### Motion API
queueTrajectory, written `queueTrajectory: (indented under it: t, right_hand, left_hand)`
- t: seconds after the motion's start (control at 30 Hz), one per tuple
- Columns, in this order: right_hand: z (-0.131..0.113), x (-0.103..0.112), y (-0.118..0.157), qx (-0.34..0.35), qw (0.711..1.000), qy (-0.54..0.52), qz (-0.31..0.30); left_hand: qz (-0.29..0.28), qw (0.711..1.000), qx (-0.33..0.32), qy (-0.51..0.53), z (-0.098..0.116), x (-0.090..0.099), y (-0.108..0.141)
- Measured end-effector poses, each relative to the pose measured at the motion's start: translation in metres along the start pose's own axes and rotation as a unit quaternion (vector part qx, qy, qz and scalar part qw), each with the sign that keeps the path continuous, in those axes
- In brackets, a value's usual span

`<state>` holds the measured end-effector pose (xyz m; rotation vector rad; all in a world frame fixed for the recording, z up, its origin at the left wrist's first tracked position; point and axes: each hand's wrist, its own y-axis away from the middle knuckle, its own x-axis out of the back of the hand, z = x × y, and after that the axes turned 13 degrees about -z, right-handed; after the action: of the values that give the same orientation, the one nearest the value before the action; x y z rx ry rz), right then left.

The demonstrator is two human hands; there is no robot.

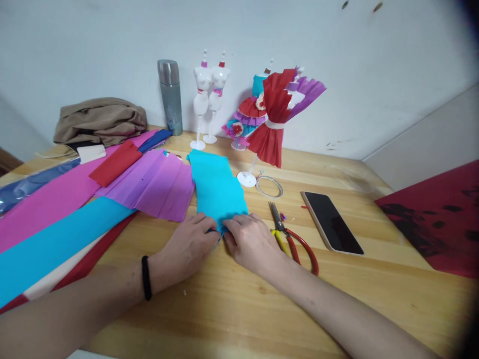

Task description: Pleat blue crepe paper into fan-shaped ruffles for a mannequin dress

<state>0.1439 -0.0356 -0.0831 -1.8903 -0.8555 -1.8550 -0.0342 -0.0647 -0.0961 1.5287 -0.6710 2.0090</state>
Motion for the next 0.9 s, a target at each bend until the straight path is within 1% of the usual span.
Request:
queueTrajectory:
  t: [0.13,0.23,0.33,0.43,0.53,0.6,0.67,0.7,0.77,0.9]
  right_hand:
    - [0.001,0.001,-0.002,-0.010,1.000,-0.004,-0.008]
    - [0.002,0.000,-0.002,-0.011,1.000,-0.003,0.000]
    - [0.003,0.000,-0.003,0.003,1.000,0.003,0.026]
    - [0.004,0.000,-0.003,0.018,0.998,0.011,0.063]
    - [0.006,-0.001,-0.005,0.037,0.995,0.012,0.097]
    - [0.008,-0.005,-0.005,0.058,0.991,0.012,0.118]
    - [0.009,-0.009,-0.006,0.080,0.986,0.021,0.144]
    - [0.009,-0.010,-0.006,0.089,0.983,0.029,0.158]
    - [0.010,-0.012,-0.006,0.104,0.976,0.045,0.184]
    - [0.007,-0.011,0.000,0.114,0.970,0.059,0.207]
  left_hand:
    - [0.003,1.000,0.008,-0.004,0.000,-0.001,-0.001]
    - [0.018,1.000,0.007,0.005,-0.001,-0.002,-0.001]
    - [0.042,0.999,0.009,0.028,-0.001,-0.004,-0.002]
    - [0.078,0.994,0.023,0.072,-0.002,-0.002,-0.002]
    - [0.131,0.980,0.051,0.140,-0.009,0.007,-0.002]
    - [0.179,0.967,0.075,0.167,-0.016,0.014,-0.001]
    - [0.226,0.949,0.113,0.189,-0.024,0.020,0.000]
    - [0.239,0.941,0.132,0.200,-0.027,0.022,0.001]
    - [0.244,0.929,0.164,0.225,-0.031,0.024,0.001]
    - [0.233,0.915,0.182,0.275,-0.034,0.024,0.001]
